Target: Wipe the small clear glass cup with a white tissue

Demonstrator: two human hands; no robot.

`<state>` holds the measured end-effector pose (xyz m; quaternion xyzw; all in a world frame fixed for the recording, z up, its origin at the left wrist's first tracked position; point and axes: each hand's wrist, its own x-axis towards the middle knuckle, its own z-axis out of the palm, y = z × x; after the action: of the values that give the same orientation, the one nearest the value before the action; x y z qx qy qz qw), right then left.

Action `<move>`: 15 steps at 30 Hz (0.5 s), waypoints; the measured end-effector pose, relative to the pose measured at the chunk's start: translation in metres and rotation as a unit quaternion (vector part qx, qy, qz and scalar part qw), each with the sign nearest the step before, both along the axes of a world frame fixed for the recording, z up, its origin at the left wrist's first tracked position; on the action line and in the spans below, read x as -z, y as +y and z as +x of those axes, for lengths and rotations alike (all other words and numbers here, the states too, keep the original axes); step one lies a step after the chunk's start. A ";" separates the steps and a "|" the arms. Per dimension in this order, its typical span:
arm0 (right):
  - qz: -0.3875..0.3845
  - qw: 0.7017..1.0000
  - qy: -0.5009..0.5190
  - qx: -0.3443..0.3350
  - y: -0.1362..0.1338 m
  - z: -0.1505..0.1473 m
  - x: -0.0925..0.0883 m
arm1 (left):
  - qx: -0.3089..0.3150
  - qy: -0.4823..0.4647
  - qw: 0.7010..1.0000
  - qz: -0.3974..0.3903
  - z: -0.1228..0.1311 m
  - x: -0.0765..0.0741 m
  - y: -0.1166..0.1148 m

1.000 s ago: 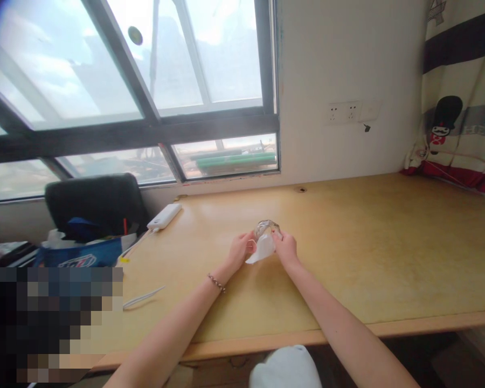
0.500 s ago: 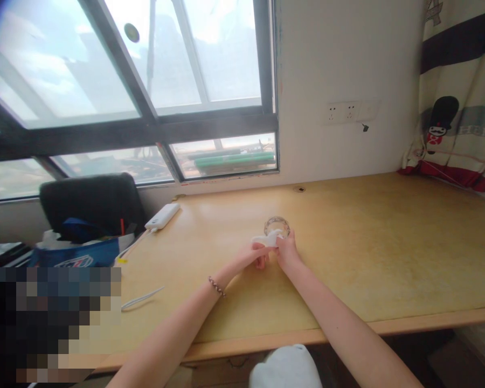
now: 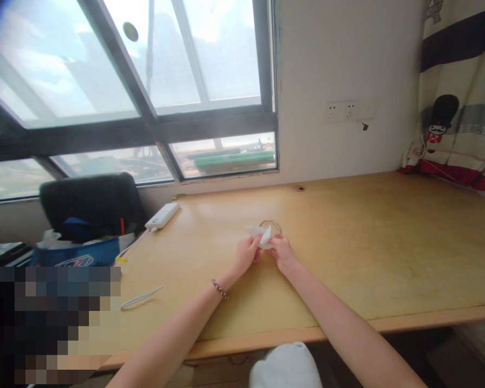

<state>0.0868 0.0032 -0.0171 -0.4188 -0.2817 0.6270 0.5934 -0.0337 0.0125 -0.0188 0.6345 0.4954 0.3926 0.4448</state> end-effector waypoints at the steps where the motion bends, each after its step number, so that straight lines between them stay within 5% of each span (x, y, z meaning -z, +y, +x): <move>1: -0.011 1.000 0.023 -0.005 0.000 0.000 -0.001 | -0.008 0.001 1.000 0.023 -0.002 -0.001 0.001; 7: -0.043 0.995 0.085 -0.024 -0.001 0.002 -0.012 | -0.043 -0.031 0.997 0.050 -0.006 -0.006 0.008; 13: -0.050 0.996 0.063 -0.030 0.000 0.004 -0.010 | -0.230 -0.140 0.960 0.080 -0.026 0.001 0.030; 15: -0.042 0.996 0.072 -0.039 0.001 0.003 -0.007 | -0.272 -0.095 0.950 0.121 -0.034 0.002 0.035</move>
<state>0.0893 0.0038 -0.0099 -0.3858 -0.2278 0.6891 0.5695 -0.0672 0.0471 -0.0206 0.4843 0.5532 0.6142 0.2866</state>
